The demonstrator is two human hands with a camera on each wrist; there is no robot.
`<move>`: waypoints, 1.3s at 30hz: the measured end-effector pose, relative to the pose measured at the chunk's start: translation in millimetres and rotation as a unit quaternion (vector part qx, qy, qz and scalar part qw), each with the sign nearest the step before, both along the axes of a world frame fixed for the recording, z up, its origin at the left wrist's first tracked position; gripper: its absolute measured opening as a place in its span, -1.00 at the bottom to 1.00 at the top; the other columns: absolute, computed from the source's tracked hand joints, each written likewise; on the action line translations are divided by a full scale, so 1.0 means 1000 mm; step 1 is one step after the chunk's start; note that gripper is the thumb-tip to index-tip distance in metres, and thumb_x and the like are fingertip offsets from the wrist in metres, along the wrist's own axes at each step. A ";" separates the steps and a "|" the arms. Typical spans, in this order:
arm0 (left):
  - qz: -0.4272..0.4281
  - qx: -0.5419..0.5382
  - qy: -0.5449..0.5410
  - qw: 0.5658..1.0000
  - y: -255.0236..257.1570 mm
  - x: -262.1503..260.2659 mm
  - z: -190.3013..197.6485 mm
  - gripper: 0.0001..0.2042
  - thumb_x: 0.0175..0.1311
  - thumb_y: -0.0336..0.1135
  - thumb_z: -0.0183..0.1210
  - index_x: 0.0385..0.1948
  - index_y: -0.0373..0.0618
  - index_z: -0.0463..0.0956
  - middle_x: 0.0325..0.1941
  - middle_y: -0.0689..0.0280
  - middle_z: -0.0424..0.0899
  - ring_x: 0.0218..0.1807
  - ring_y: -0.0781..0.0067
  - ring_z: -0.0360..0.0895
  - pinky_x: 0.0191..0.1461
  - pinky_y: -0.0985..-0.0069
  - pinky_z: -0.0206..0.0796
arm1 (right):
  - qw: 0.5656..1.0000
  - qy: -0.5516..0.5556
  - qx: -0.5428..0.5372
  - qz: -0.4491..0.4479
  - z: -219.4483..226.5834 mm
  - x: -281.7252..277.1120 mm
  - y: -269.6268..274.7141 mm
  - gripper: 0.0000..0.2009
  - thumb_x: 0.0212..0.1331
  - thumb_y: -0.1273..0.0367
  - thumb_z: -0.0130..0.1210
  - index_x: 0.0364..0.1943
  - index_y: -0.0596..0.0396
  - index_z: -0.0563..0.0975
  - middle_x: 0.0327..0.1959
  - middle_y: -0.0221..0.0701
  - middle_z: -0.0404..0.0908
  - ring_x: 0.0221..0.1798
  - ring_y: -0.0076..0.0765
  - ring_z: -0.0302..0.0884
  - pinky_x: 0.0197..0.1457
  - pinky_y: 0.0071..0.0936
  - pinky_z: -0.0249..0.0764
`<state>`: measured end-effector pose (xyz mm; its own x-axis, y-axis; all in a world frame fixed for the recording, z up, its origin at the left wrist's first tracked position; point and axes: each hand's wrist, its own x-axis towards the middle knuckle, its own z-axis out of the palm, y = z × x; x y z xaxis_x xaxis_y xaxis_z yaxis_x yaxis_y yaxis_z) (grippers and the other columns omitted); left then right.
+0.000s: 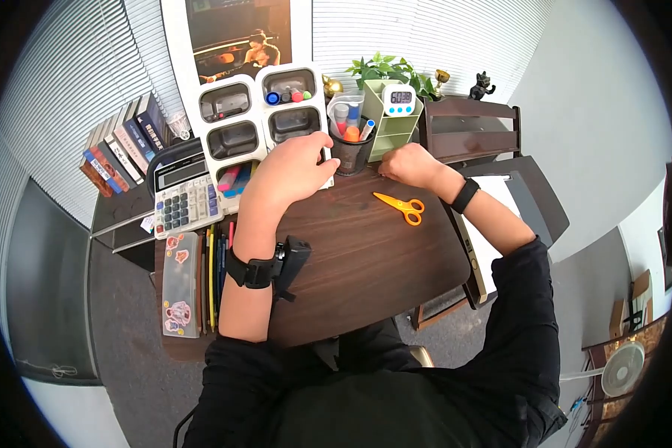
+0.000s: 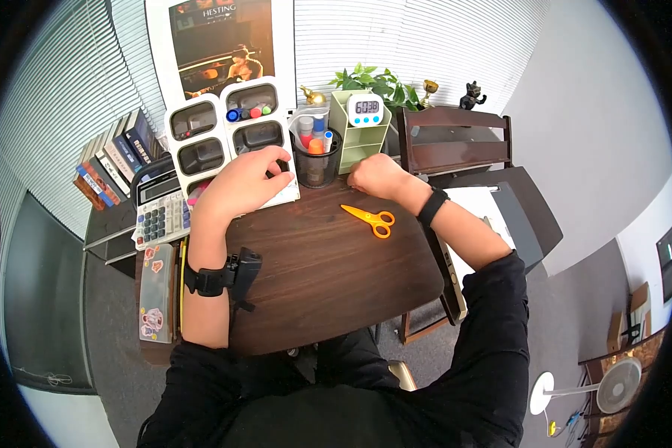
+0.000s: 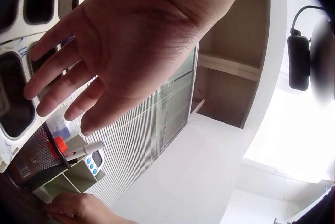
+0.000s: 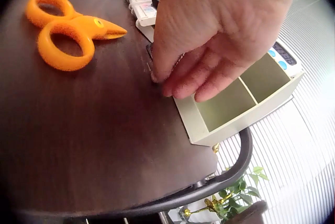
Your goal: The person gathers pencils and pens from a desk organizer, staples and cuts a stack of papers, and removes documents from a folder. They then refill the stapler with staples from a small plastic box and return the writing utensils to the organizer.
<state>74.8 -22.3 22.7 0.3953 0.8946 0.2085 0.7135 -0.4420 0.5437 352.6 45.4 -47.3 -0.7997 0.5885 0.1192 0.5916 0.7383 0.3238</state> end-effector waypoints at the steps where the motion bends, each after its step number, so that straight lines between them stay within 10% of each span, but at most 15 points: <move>1: 0.001 0.001 0.000 1.000 0.000 0.000 0.000 -0.66 0.21 -0.20 0.12 -0.06 -0.20 0.46 -0.28 0.14 0.66 -0.26 0.16 0.59 -0.16 0.35 0.39 | 1.000 -0.024 0.008 0.005 0.002 -0.002 -0.001 -0.90 0.00 0.32 0.10 -0.54 -0.02 0.56 -0.53 -0.37 0.58 -0.40 -0.17 0.61 -0.38 -0.25 0.53; 39: 0.008 -0.036 0.008 0.999 -0.003 0.001 0.007 -0.63 0.20 -0.19 0.13 0.00 -0.17 0.47 -0.17 0.04 0.64 -0.05 0.06 0.56 0.00 0.25 0.38 | 0.974 0.085 -0.079 -0.193 0.005 0.017 -0.021 -0.77 0.11 0.22 0.10 -0.15 -0.21 0.63 -0.40 -0.34 0.66 -0.30 -0.13 0.62 -0.23 -0.24 0.52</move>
<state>75.8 -24.9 30.0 0.3845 0.9130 0.1362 0.7292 -0.3909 0.5617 369.1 23.9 -41.8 -0.4922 0.8629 0.1145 0.8700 0.4834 0.0969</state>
